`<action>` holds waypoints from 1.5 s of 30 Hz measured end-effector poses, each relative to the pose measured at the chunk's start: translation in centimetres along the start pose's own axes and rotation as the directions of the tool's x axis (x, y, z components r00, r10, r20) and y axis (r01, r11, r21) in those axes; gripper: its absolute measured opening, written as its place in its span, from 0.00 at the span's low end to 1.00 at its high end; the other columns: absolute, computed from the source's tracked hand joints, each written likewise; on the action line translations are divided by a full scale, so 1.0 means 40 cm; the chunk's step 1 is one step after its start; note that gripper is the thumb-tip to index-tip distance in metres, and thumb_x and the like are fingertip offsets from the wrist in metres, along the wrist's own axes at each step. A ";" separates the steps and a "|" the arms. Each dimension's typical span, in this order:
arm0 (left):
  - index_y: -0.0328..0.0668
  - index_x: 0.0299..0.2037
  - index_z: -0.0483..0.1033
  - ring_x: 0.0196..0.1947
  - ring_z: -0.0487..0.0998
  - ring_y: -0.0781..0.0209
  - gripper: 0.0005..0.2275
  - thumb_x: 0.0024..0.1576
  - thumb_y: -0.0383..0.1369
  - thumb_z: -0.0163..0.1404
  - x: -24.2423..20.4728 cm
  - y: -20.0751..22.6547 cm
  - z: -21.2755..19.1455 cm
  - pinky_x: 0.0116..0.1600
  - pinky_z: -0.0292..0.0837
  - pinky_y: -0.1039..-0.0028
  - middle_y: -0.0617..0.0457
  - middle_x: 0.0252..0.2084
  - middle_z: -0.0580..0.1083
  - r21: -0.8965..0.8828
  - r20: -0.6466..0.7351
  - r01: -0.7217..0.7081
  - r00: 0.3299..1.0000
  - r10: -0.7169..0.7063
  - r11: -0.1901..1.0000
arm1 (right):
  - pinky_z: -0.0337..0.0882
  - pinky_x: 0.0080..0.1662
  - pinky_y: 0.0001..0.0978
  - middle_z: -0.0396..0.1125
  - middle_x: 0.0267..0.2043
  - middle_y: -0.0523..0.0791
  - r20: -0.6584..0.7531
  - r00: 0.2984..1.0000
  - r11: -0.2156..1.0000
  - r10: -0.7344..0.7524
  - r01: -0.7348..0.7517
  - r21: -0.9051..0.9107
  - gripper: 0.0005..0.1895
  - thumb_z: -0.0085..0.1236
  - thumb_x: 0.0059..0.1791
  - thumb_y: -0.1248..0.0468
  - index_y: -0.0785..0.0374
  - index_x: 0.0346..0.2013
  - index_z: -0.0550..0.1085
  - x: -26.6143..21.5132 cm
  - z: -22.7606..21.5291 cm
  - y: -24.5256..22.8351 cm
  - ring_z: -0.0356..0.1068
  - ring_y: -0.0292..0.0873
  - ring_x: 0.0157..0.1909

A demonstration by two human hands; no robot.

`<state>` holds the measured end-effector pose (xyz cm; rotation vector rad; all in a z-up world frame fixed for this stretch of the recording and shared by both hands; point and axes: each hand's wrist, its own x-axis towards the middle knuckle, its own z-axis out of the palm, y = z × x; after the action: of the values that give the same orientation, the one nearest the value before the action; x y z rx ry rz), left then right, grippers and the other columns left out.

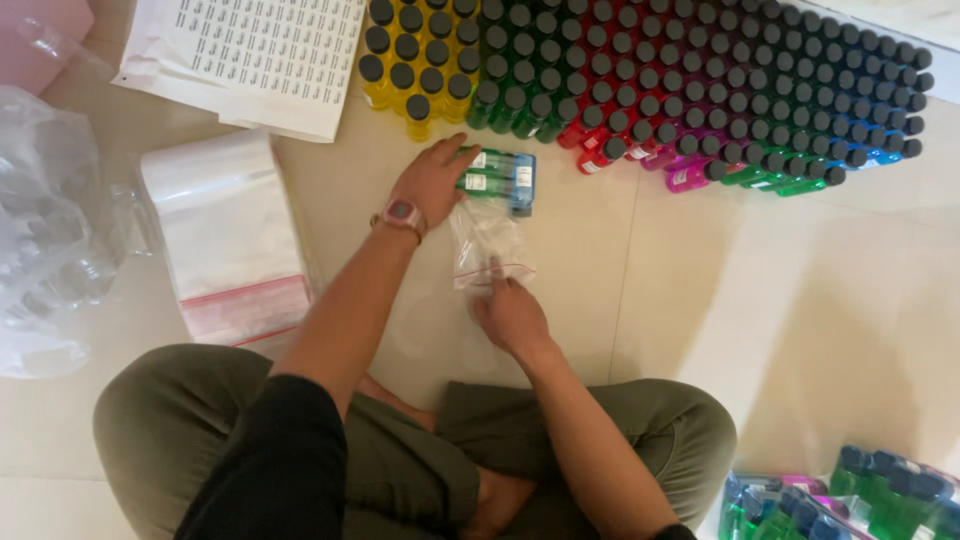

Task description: The person picks up small colored bottles from the floor and places them into small plastic bags.

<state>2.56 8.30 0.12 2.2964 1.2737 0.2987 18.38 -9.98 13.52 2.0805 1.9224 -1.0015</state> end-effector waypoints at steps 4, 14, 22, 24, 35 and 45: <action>0.50 0.68 0.69 0.69 0.66 0.42 0.31 0.51 0.31 0.60 -0.077 0.087 0.060 0.70 0.60 0.50 0.47 0.67 0.65 -0.026 -0.464 -0.110 0.881 0.086 0.994 | 0.79 0.44 0.45 0.74 0.41 0.54 -0.204 0.978 0.989 -0.038 0.066 0.135 0.17 0.60 0.51 0.57 0.67 0.46 0.78 0.012 0.063 0.134 0.78 0.56 0.46; 0.53 0.68 0.68 0.77 0.53 0.43 0.33 0.48 0.43 0.57 -0.033 0.222 0.098 0.77 0.39 0.39 0.52 0.74 0.59 0.134 -0.225 -0.084 0.968 0.113 0.987 | 0.74 0.37 0.49 0.68 0.31 0.52 -0.616 0.787 0.953 -0.028 0.207 0.220 0.06 0.59 0.50 0.63 0.62 0.35 0.72 0.133 0.157 0.254 0.74 0.58 0.37; 0.63 0.74 0.59 0.80 0.44 0.45 0.35 0.54 0.46 0.56 0.016 0.179 0.075 0.78 0.31 0.39 0.56 0.80 0.50 0.199 -0.011 -0.068 0.997 0.072 0.978 | 0.75 0.40 0.50 0.71 0.34 0.53 -0.455 0.890 0.950 -0.029 0.165 0.264 0.06 0.59 0.50 0.64 0.63 0.37 0.74 0.131 0.139 0.243 0.75 0.59 0.40; 0.66 0.73 0.62 0.80 0.47 0.49 0.35 0.51 0.50 0.54 0.002 0.194 0.060 0.79 0.33 0.43 0.59 0.79 0.53 0.201 -0.043 -0.055 0.997 0.065 0.978 | 0.75 0.40 0.49 0.72 0.35 0.52 -0.377 0.926 0.956 -0.032 0.138 0.257 0.05 0.58 0.51 0.64 0.62 0.38 0.75 0.123 0.135 0.241 0.76 0.58 0.41; 0.65 0.70 0.65 0.79 0.48 0.53 0.35 0.48 0.52 0.55 0.016 0.177 0.077 0.79 0.29 0.46 0.63 0.78 0.54 0.132 -0.137 -0.078 0.986 0.096 0.988 | 0.75 0.42 0.49 0.71 0.38 0.54 -0.238 0.969 0.935 -0.065 0.142 0.324 0.07 0.60 0.50 0.63 0.64 0.38 0.75 0.079 0.082 0.255 0.76 0.58 0.42; 0.55 0.74 0.58 0.78 0.51 0.56 0.38 0.51 0.52 0.53 0.022 0.172 0.093 0.79 0.30 0.48 0.60 0.76 0.59 0.114 -0.176 -0.069 0.981 0.088 0.991 | 0.74 0.43 0.48 0.69 0.35 0.52 -0.171 0.981 0.969 -0.090 0.126 0.213 0.05 0.57 0.50 0.63 0.63 0.35 0.75 0.099 0.100 0.242 0.74 0.59 0.41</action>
<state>9.63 4.85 0.48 2.4619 1.3164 0.4865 25.73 -10.44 5.10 2.2600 2.1088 -1.1545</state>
